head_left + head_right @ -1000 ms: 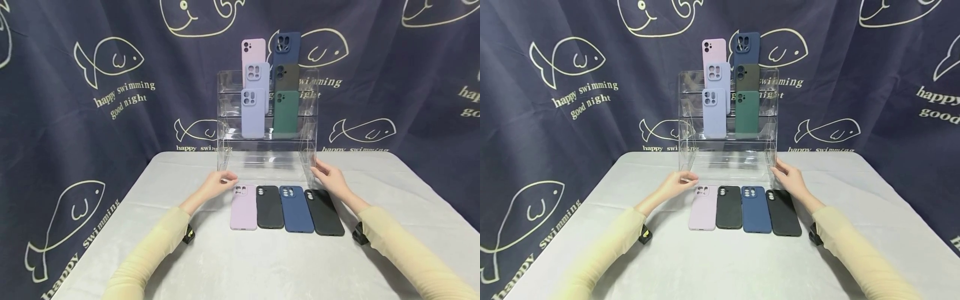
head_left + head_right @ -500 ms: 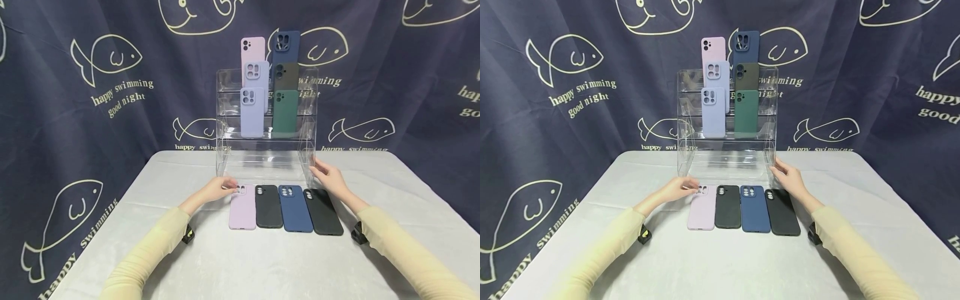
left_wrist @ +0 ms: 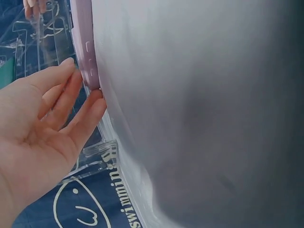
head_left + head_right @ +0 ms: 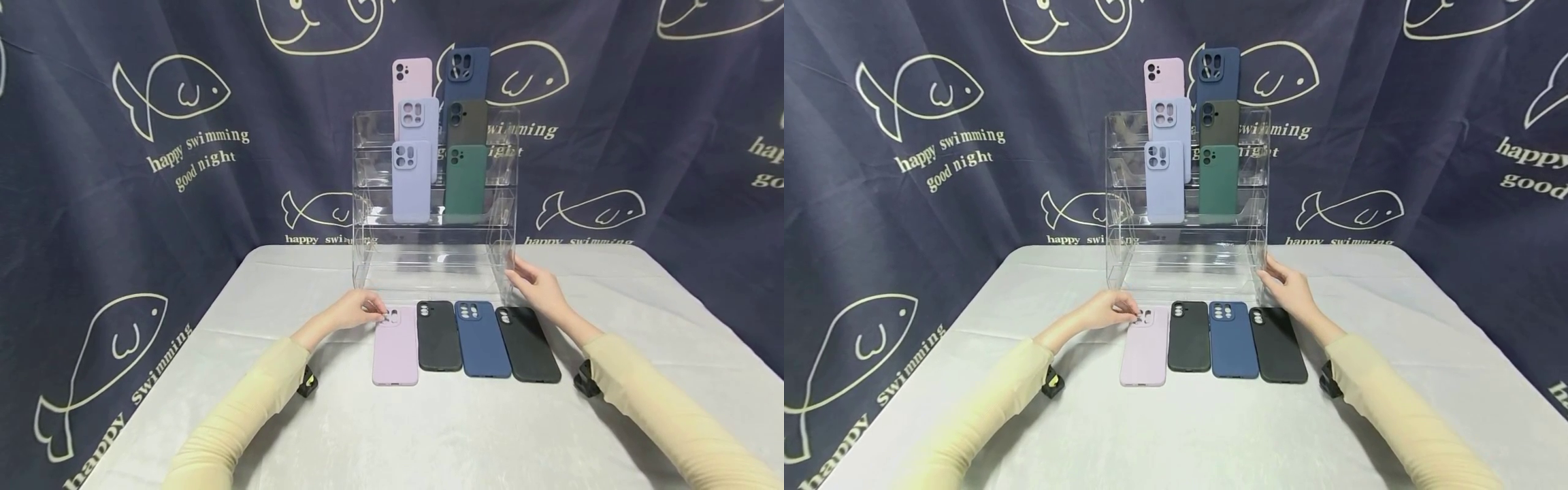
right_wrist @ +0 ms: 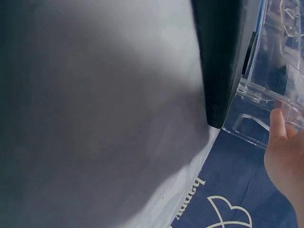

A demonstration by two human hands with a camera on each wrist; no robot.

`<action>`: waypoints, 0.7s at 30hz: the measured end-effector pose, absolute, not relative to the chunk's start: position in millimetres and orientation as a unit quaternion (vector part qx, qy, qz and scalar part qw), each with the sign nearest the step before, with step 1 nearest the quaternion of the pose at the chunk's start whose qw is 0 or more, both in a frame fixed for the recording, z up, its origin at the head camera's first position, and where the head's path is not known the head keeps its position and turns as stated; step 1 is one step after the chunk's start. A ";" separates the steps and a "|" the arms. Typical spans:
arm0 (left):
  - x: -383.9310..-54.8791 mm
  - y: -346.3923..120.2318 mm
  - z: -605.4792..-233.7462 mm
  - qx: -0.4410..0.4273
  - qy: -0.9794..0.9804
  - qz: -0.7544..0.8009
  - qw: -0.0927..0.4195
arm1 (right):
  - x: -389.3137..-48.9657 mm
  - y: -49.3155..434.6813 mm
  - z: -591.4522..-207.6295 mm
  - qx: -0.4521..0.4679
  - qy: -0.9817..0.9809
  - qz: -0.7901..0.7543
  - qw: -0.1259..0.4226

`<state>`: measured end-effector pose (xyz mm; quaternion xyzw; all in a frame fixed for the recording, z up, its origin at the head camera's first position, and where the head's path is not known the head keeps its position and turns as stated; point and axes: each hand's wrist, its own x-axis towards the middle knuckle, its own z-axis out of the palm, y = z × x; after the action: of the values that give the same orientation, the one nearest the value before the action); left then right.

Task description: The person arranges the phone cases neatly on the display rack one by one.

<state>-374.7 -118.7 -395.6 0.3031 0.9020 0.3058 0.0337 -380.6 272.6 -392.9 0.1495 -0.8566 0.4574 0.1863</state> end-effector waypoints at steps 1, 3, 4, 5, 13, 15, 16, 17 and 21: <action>-374.4 -118.5 -395.6 0.305 0.901 0.305 0.034 | -380.4 272.7 -392.8 0.148 -0.858 0.455 0.186; -373.8 -118.3 -395.5 0.308 0.901 0.304 0.037 | -380.1 272.6 -392.4 0.144 -0.862 0.448 0.187; -373.7 -118.3 -395.6 0.309 0.901 0.302 0.038 | -380.0 272.7 -392.2 0.142 -0.864 0.446 0.187; -373.8 -118.3 -395.6 0.309 0.901 0.301 0.041 | -379.9 272.7 -392.1 0.141 -0.865 0.444 0.188; -374.4 -117.4 -395.3 0.301 0.909 0.281 0.065 | -380.9 272.8 -392.7 0.148 -0.860 0.448 0.194; -373.7 -117.7 -395.4 0.297 0.912 0.273 0.073 | -381.5 272.8 -393.2 0.150 -0.857 0.454 0.193; -373.3 -117.8 -395.3 0.295 0.914 0.268 0.076 | -382.0 272.7 -393.6 0.151 -0.855 0.457 0.193; -373.0 -117.9 -395.1 0.295 0.915 0.264 0.079 | -382.3 272.7 -393.8 0.152 -0.854 0.459 0.193; -372.2 -118.2 -395.1 0.288 0.918 0.261 0.086 | -383.7 273.4 -395.1 0.151 -0.851 0.464 0.192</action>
<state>-372.2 -118.2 -395.1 0.2875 0.9176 0.2606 0.0859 -383.7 273.4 -395.1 0.1510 -0.8515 0.4640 0.1922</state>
